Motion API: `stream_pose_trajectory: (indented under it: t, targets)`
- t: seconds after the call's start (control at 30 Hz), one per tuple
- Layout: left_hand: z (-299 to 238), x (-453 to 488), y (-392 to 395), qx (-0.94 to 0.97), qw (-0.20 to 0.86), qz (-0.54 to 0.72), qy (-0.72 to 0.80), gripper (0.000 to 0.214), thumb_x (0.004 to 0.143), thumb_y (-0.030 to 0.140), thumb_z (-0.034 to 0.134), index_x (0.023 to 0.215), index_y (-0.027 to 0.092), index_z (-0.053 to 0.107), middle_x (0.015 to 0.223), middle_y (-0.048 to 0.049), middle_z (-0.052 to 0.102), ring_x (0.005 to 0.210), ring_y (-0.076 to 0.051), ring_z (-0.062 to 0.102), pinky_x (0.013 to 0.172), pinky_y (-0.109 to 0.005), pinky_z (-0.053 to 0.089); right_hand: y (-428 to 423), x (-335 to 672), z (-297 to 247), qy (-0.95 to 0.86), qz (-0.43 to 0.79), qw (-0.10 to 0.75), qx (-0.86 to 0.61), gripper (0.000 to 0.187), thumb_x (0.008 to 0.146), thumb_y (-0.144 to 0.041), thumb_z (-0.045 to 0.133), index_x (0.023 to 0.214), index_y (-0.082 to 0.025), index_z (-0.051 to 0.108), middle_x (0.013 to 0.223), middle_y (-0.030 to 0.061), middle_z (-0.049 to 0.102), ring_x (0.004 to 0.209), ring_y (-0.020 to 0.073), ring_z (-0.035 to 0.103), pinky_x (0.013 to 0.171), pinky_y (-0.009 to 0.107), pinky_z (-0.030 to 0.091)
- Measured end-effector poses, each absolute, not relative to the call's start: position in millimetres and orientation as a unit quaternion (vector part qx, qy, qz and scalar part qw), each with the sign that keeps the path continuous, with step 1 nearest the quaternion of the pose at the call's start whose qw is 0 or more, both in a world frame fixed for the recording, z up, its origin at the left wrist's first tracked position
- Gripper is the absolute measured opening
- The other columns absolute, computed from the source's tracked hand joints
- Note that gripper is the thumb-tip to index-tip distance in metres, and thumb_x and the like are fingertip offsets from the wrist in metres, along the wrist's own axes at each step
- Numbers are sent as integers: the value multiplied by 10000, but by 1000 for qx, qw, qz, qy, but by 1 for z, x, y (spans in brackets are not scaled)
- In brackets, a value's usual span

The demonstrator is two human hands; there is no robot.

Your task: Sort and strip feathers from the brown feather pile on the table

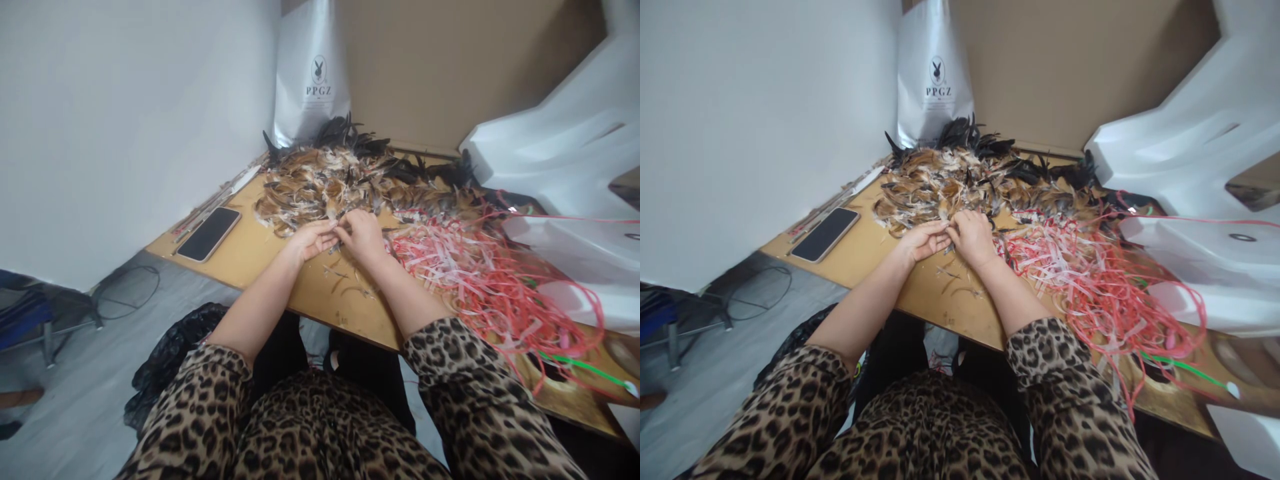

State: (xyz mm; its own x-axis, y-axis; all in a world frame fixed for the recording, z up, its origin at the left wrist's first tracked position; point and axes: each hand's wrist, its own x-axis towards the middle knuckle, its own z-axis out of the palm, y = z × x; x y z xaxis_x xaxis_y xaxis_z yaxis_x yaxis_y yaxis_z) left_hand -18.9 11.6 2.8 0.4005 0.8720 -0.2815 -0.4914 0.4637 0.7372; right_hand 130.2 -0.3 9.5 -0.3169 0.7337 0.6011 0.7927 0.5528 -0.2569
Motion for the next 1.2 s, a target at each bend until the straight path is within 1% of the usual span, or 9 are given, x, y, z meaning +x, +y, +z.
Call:
stream_pose_trajectory:
  t: [0.07,0.13,0.27,0.37,0.57,0.73,0.93,1.07,1.2]
  targets:
    - [2,-19,12,293,777,439,344,134,679,121,690,798,113,628,738,-44,671,653,-91,633,683,-222,498,0,131,10,-805,-4,362,-470,129,787,-313,553,779,-185,569,790,65,594,821,220,512,773,346,332]
    - [1,-18,13,303,757,452,361,126,677,124,694,778,102,622,706,-46,666,612,-85,627,649,-210,499,1,132,12,-798,68,391,-455,118,753,-303,586,762,-186,588,784,54,599,805,203,528,763,336,361]
    - [1,-18,13,383,714,440,387,181,675,199,709,804,90,642,712,-81,678,623,-115,648,561,-175,482,4,135,19,-697,296,469,-455,180,685,-348,637,748,-179,632,756,34,630,697,156,555,683,300,422]
    - [2,-17,10,442,696,416,383,220,682,239,704,841,92,659,779,-103,694,643,-115,652,531,-158,471,4,138,24,-608,424,472,-478,259,617,-407,690,725,-172,663,681,19,645,610,130,537,630,284,424]
    - [3,-13,6,457,693,407,381,181,681,205,703,802,78,660,729,-92,687,589,-85,630,540,-154,475,4,134,21,-486,558,489,-462,333,458,-397,789,665,-165,670,601,5,642,558,108,531,571,256,423]
    - [2,-12,7,428,704,430,370,182,673,171,707,818,72,661,724,-77,678,604,-77,628,591,-160,492,9,128,9,-430,584,525,-445,329,432,-383,799,630,-178,634,531,-31,589,501,91,497,519,239,397]
    - [0,-10,9,441,667,452,394,139,665,161,704,771,81,666,652,-44,650,539,-58,585,549,-166,474,6,119,6,-403,585,559,-427,313,441,-382,791,592,-187,598,454,-61,493,436,63,393,465,227,308]
    - [-1,-10,11,463,630,464,416,138,653,176,711,753,88,674,585,-21,616,485,-48,538,472,-150,419,8,120,7,-436,547,558,-446,300,473,-402,769,595,-180,608,465,-55,496,441,61,370,456,225,281]
    - [3,-14,15,390,644,514,412,151,651,177,715,767,94,667,607,-12,611,496,-32,528,442,-126,372,13,132,8,-471,498,554,-472,281,529,-408,727,662,-175,645,500,-42,530,461,69,392,487,233,314]
